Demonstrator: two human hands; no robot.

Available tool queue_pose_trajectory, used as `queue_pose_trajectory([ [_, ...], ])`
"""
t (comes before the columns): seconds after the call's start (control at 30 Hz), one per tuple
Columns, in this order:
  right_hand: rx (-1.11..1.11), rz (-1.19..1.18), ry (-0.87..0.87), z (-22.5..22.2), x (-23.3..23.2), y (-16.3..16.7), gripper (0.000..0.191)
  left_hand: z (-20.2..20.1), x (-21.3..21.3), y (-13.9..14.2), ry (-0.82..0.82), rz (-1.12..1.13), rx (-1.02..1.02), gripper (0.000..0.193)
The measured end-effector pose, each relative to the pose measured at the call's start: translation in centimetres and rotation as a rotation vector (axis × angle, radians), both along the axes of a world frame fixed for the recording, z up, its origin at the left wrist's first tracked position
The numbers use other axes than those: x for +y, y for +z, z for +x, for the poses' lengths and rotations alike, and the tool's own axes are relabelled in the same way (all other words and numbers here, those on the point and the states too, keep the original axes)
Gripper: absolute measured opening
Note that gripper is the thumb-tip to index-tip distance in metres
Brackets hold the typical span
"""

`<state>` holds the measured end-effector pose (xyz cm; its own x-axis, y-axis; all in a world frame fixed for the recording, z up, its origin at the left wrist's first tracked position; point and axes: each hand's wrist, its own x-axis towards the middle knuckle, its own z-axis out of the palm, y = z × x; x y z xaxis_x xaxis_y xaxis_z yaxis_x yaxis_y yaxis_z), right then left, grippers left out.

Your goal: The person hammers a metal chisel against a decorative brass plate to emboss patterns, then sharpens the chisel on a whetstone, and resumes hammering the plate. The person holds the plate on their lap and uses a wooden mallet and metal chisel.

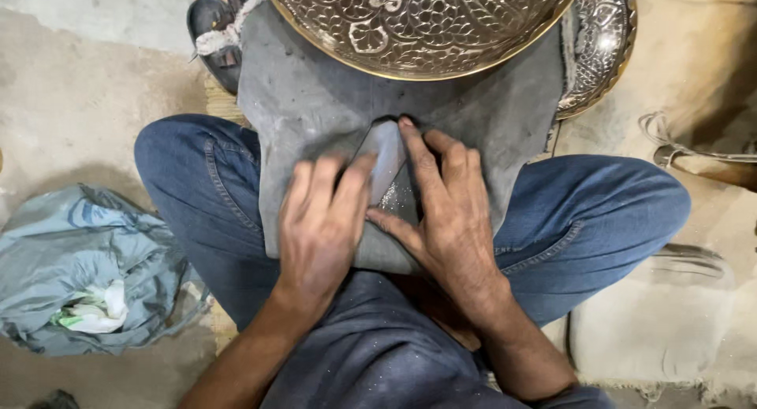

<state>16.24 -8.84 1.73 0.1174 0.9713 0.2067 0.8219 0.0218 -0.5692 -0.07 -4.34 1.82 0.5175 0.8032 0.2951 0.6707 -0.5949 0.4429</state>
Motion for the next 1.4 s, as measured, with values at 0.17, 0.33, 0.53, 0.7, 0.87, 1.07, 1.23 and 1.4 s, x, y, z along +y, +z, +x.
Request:
queue_pose_trajectory([
  [0.17, 0.005, 0.022, -0.004, 0.1, 0.2, 0.2, 0.098, 0.0, 0.2, 0.3, -0.008, 0.005, -0.052, 0.031],
  [0.33, -0.026, 0.02, 0.003, -0.1, 0.2, 0.4, 0.094, 0.1, 0.2, 0.1, -0.058, -0.012, -0.013, 0.034],
  [0.53, -0.023, -0.036, 0.018, 0.1, 0.2, 0.1, 0.098, 0.2, 0.3, 0.0, -0.006, 0.016, -0.002, 0.033],
  [0.7, -0.08, 0.0, 0.043, 0.2, 0.3, -0.1, 0.097, 0.2, 0.5, 0.0, -0.047, -0.005, 0.007, 0.04],
  [0.87, -0.047, -0.026, 0.021, 0.3, 0.3, -0.1, 0.1, -0.1, 0.4, -0.4, -0.026, 0.002, 0.007, 0.035],
  [1.07, -0.059, -0.009, 0.043, 0.1, 0.4, -0.2, 0.1, -0.3, 0.7, -0.4, -0.027, 0.034, 0.007, 0.039],
  [1.23, -0.095, -0.021, 0.022, -0.1, 0.6, -0.3, 0.102, 0.0, 1.2, 0.6, -0.001, 0.05, -0.062, 0.034],
  [1.4, -0.077, -0.011, 0.036, -0.1, 0.4, -0.2, 0.1, 0.0, 1.4, 0.6, -0.031, 0.036, -0.008, 0.038],
])
